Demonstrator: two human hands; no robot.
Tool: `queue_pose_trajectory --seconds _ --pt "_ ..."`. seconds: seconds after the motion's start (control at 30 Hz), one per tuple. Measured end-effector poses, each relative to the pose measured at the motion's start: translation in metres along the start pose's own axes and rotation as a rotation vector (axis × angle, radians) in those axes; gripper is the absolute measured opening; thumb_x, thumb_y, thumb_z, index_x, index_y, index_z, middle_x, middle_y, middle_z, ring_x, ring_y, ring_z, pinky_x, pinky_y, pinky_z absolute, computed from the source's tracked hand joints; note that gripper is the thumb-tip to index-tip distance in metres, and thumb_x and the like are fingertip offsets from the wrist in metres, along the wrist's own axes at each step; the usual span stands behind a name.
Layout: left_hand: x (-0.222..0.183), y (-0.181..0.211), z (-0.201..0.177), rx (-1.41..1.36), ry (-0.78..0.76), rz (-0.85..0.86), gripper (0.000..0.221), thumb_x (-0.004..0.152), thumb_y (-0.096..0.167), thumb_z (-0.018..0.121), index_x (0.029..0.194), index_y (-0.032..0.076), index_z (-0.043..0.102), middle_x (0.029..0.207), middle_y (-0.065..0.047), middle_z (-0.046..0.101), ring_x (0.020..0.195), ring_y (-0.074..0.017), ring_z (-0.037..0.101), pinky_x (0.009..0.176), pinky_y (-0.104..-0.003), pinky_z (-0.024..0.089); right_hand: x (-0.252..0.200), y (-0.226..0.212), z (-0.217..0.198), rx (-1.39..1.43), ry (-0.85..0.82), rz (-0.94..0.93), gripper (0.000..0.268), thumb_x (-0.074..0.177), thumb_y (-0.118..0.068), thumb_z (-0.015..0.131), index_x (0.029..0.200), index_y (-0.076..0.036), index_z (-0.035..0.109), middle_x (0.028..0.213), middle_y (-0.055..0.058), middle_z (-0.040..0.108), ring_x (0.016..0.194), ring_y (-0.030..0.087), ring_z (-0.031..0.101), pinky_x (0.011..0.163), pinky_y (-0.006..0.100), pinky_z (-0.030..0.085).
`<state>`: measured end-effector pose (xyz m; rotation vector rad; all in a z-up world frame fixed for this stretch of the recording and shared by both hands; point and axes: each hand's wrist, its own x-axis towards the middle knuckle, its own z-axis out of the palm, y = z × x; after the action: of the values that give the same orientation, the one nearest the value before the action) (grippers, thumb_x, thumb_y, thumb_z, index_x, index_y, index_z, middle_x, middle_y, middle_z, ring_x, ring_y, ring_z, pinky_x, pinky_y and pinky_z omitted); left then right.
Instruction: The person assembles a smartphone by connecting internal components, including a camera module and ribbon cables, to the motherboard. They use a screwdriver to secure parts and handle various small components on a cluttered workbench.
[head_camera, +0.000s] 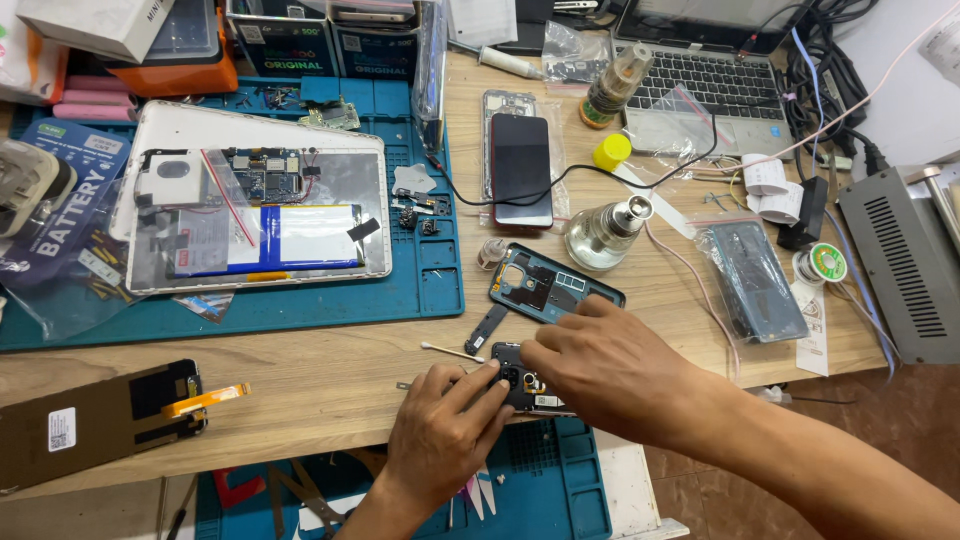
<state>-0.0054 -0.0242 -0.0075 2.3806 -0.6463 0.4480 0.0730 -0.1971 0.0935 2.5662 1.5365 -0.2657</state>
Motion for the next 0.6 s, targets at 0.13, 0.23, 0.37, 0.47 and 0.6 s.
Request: queue_pose_trajectory --seconds 0.13,0.23,0.37,0.47,0.6 --pt "0.0016 0.0003 -0.0005 0.014 -0.005 0.004 0.023 0.082 0.022 0.064 0.099 0.007 0.067 0.105 -0.012 0.064 0.081 -0.0250 0.050 0.058 -0.038 0.044 0.0030 -0.0008 0.0030 -0.082 0.112 0.048 0.040 0.092 -0.036 0.056 0.060 -0.014 0.049 0.049 0.002 0.056 0.040 0.026 0.055 0.059 0.036 0.039" --pt "0.0017 0.0010 -0.0005 -0.004 0.011 -0.005 0.023 0.081 0.022 0.065 0.099 0.006 0.066 0.106 -0.011 0.064 0.080 -0.0258 0.050 0.057 -0.039 0.044 0.0039 -0.0009 0.0009 0.048 0.038 -0.014 0.014 0.075 -0.003 0.053 0.074 -0.013 0.044 0.064 0.003 0.052 0.052 0.026 0.051 0.054 0.037 0.036" --pt "0.0031 0.0007 -0.0016 0.002 0.019 0.005 0.021 0.082 0.022 0.064 0.097 0.006 0.066 0.104 -0.011 0.064 0.078 -0.0251 0.049 0.057 -0.038 0.043 0.0047 -0.0006 0.0012 -0.025 0.052 0.015 0.019 0.084 -0.018 0.053 0.067 -0.014 0.046 0.056 0.003 0.053 0.048 0.026 0.054 0.053 0.037 0.037" --pt "0.0030 0.0013 -0.0012 0.004 0.013 -0.003 0.021 0.082 0.022 0.064 0.097 0.007 0.067 0.105 -0.011 0.064 0.079 -0.0251 0.050 0.057 -0.039 0.043 0.0067 0.0001 0.0042 -0.033 0.028 0.018 0.019 0.084 -0.018 0.054 0.067 -0.014 0.047 0.057 0.004 0.054 0.050 0.027 0.056 0.051 0.037 0.038" --pt "0.0008 0.0005 0.0005 0.002 -0.003 -0.013 0.023 0.082 0.024 0.064 0.099 0.007 0.066 0.105 -0.011 0.063 0.080 -0.0253 0.050 0.057 -0.038 0.044 0.0069 0.0028 -0.0015 0.062 -0.010 0.012 0.014 0.076 -0.008 0.057 0.080 -0.014 0.045 0.069 0.004 0.052 0.055 0.026 0.054 0.051 0.037 0.036"
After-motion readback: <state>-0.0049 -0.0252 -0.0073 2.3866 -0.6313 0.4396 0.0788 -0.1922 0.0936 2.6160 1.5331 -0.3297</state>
